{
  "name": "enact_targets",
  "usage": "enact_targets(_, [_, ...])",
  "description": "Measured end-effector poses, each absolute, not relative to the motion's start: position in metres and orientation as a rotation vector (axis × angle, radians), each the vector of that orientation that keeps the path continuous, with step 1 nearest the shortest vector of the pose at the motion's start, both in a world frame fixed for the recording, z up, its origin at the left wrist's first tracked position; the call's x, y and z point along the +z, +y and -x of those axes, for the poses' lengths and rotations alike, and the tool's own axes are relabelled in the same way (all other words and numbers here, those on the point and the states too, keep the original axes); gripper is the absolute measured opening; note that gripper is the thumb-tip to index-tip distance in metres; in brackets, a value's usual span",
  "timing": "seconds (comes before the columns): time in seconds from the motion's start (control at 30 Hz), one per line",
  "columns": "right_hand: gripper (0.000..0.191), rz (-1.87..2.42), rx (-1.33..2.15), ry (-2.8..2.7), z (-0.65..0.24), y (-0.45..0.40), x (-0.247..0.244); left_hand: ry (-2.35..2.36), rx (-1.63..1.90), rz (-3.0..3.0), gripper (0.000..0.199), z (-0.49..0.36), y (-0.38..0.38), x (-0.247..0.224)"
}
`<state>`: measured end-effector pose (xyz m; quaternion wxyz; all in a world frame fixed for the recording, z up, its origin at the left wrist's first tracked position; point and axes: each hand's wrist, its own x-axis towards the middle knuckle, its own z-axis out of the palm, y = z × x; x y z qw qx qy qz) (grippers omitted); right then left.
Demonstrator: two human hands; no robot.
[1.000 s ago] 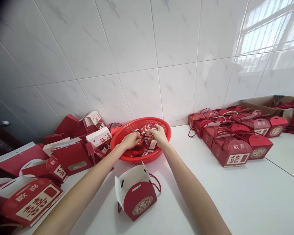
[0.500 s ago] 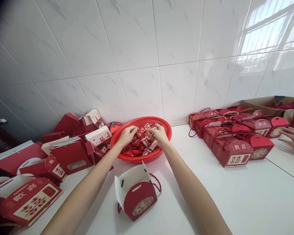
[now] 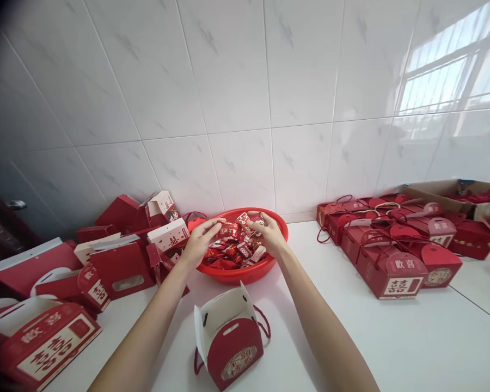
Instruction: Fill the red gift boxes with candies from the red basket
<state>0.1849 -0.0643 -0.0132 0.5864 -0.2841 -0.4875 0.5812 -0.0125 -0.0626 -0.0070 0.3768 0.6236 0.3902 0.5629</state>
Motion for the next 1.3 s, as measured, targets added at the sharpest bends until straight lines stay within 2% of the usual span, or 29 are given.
enact_targets(0.2, [0.044,0.726,1.197,-1.546,-0.194,-0.107,0.033,1.087,1.196,-1.896,0.042,0.036,-0.117,0.027])
enact_targets(0.43, [0.014,0.928,0.918,-2.267,-0.195,-0.17,0.073,1.268,0.817,-2.356,0.03,0.051,-0.171,0.067])
enact_targets(0.57, [0.038,1.038,0.764,-2.558,-0.18,-0.174,0.065,1.297,0.742,-2.441,0.03,0.05,-0.183,0.07])
enact_targets(0.67, [0.042,1.068,0.693,-2.612,-0.172,-0.17,0.059,1.281,0.72,-2.495,0.03,0.048,-0.187,0.069])
enact_targets(0.83, [0.027,1.005,0.718,-2.567,-0.175,-0.171,0.061,1.25,0.685,-2.524,0.029,0.046,-0.194,0.071])
enact_targets(0.97, [0.02,0.932,0.885,-2.635,-0.178,-0.173,0.062,1.235,0.625,-2.56,0.031,0.045,-0.196,0.073])
enact_targets(1.1, [0.017,0.854,0.98,-2.621,-0.177,-0.171,0.059,1.227,0.608,-2.594,0.031,0.044,-0.197,0.074])
enact_targets(1.3, [0.019,0.859,0.877,-2.54,-0.179,-0.172,0.066,1.196,0.6,-2.575,0.031,0.041,-0.198,0.074])
